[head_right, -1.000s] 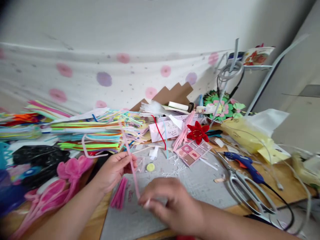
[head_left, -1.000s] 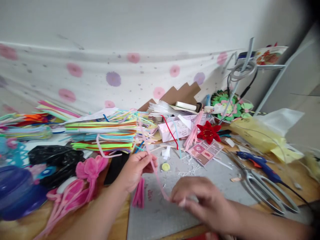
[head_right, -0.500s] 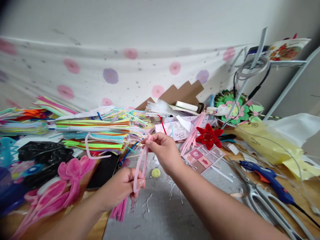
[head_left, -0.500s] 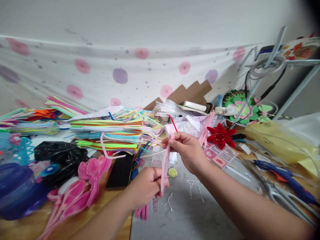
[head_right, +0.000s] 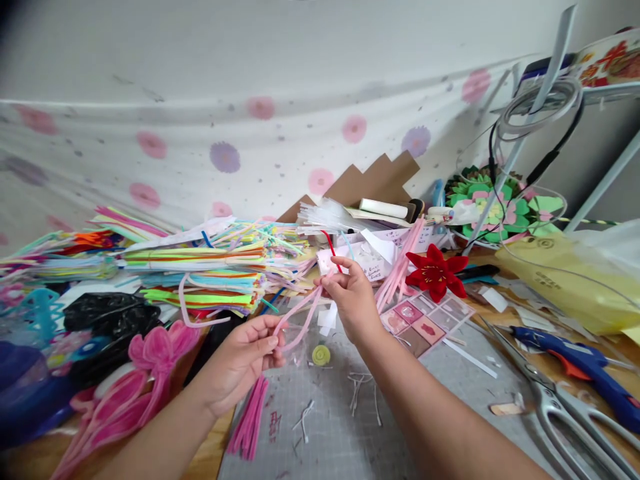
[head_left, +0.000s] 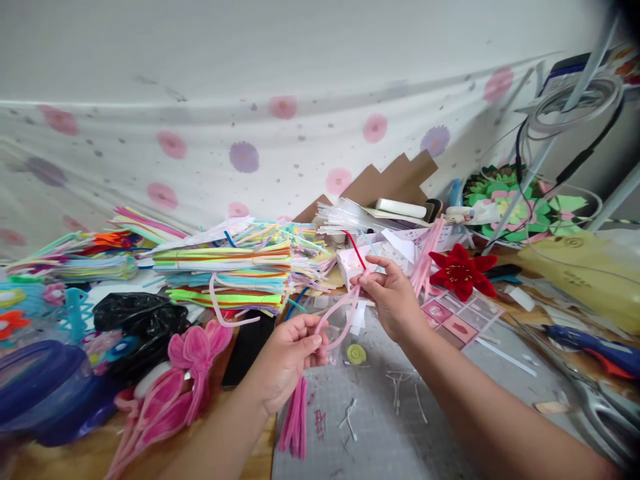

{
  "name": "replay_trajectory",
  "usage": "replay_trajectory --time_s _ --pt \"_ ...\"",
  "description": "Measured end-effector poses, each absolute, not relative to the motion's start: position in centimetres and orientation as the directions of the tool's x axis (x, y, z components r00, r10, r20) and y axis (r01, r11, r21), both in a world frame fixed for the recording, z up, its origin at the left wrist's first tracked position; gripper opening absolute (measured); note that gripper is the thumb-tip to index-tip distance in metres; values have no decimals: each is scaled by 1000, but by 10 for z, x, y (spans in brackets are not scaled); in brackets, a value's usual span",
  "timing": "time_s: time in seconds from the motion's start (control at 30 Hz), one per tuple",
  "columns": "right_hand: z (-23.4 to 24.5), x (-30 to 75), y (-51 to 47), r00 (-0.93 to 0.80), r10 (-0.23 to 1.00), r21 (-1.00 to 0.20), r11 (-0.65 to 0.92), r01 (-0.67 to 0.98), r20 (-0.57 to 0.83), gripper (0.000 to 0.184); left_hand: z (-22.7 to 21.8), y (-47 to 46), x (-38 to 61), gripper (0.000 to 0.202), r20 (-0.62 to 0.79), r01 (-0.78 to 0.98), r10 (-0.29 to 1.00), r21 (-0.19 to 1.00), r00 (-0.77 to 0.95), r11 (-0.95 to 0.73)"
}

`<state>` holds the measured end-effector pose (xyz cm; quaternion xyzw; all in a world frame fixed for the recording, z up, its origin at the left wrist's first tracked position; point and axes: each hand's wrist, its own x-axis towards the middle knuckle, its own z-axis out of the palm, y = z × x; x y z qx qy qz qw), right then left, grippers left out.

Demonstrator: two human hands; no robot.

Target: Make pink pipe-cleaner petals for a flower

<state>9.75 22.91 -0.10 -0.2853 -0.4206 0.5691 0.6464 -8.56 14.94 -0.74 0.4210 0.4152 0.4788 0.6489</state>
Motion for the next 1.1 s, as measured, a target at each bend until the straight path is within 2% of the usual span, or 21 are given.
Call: replay_trajectory --time_s 0.1,0.2,0.4,0.57,0.73,0.83,0.93,1.1 --pt "-4 97 231 -15 982 -836 151 -527 187 48 -7 150 -87 19 -114 -300 977 940 183 165" --pt "-6 96 230 -46 987 -822 103 -560 155 47 -7 150 -86 18 -77 -250 982 961 173 120" --pt "-4 94 226 -104 988 -797 30 -603 116 47 -12 150 -86 21 -15 1 988 1000 155 15" --pt "-1 93 222 -145 982 -788 4 -616 118 46 -11 150 -87 22 10 141 988 989 153 -32" --pt "-1 88 217 -115 985 -792 31 -610 126 44 -7 150 -89 30 -37 346 963 937 265 -59" --pt "0 88 216 -80 988 -796 55 -602 129 44 -6 152 -90 27 -60 413 946 907 319 -82" --pt "2 90 219 -33 991 -797 85 -598 130 41 -6 153 -89 22 -11 438 942 887 336 -145" --pt "4 97 225 49 989 -786 141 -601 140 38 -4 153 -89 31 139 445 945 856 295 -264"
